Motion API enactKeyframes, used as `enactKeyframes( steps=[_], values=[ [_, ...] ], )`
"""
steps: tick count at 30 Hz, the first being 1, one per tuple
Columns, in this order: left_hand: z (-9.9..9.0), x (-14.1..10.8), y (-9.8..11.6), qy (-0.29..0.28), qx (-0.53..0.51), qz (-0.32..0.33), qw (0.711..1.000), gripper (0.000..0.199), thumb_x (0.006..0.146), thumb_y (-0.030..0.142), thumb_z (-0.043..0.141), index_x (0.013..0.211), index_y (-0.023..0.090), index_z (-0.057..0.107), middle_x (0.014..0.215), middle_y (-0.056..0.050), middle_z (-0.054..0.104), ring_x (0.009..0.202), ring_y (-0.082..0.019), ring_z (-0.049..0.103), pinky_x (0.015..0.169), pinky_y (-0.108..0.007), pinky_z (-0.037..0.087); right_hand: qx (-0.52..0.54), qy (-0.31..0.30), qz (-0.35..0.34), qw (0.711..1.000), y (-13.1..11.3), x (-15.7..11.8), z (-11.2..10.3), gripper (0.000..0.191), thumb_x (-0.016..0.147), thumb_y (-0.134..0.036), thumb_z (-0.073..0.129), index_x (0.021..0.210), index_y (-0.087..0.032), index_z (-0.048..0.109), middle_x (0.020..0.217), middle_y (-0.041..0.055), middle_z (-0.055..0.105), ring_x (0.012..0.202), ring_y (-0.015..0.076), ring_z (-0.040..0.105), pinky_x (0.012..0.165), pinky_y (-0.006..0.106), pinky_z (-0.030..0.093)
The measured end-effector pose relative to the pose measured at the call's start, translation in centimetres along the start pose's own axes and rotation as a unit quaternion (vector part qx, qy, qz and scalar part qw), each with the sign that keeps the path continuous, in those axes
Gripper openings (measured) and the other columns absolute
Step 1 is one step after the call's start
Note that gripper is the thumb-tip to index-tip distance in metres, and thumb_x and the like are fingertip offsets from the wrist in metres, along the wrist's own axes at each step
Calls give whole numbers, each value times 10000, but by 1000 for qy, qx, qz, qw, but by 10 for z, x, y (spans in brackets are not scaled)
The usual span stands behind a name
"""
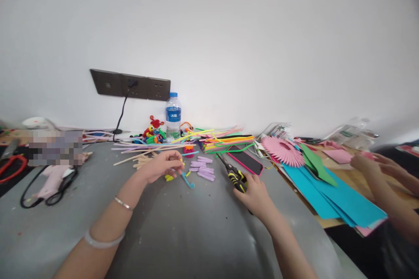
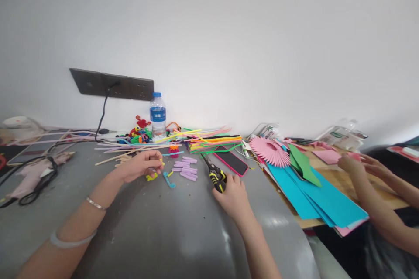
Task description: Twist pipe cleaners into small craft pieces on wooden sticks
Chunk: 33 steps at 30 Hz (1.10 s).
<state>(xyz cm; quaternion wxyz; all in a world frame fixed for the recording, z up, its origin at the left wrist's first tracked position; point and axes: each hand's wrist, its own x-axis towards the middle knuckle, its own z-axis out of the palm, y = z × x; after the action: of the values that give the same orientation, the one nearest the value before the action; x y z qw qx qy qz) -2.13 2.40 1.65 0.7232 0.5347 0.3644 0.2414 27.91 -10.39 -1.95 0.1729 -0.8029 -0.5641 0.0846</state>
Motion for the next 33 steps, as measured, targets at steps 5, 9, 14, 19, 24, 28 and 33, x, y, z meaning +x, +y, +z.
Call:
enactKeyframes(
  steps=[5,9,14,19,24,28,33],
  values=[
    [1,0,0,21,-38,33,999,355,717,399,796,847,182,547,795,-25,678,676,-117,634,579,-207,461,-81,66,-68,992,23,20,30,541,751,-356,675,1229,-108,627,1097,171,590,1027,337,556,900,439,422],
    [2,2,-1,31,-36,47,998,333,760,437,757,776,175,552,707,22,588,586,-73,533,532,-187,414,-60,96,-79,990,33,36,36,577,744,-391,724,1260,-150,629,1158,169,594,1029,346,559,884,450,441],
    [3,5,-3,49,-52,87,994,329,748,421,778,744,179,555,608,68,484,490,-52,423,482,-185,352,56,169,-99,979,-2,41,27,419,809,-410,689,1150,-166,683,1110,168,647,1034,357,564,912,512,428],
    [2,11,-8,78,-96,122,985,307,714,394,817,796,176,618,647,51,541,568,-68,496,536,-181,405,388,-15,-236,891,-94,42,20,288,879,-395,652,1097,-208,672,1026,87,713,919,233,655,849,390,504],
    [1,14,-7,125,-122,144,974,388,653,452,849,804,173,625,703,24,610,620,-99,562,570,-202,449,531,-142,-283,786,-156,66,35,287,796,-410,751,980,-211,657,884,28,696,813,178,656,774,323,519],
    [-1,14,-5,181,-58,215,958,374,698,494,801,793,177,627,675,35,569,568,-92,497,533,-207,407,588,-148,-264,750,-164,81,45,293,762,-446,780,842,-208,630,770,-4,635,704,149,596,690,291,486],
    [1,12,-5,185,85,271,941,279,794,444,713,769,180,625,700,20,541,616,-117,480,554,-223,394,643,-167,-237,709,-159,80,44,316,756,-465,784,803,-206,609,734,-18,598,658,131,546,652,272,455]
  ],
)
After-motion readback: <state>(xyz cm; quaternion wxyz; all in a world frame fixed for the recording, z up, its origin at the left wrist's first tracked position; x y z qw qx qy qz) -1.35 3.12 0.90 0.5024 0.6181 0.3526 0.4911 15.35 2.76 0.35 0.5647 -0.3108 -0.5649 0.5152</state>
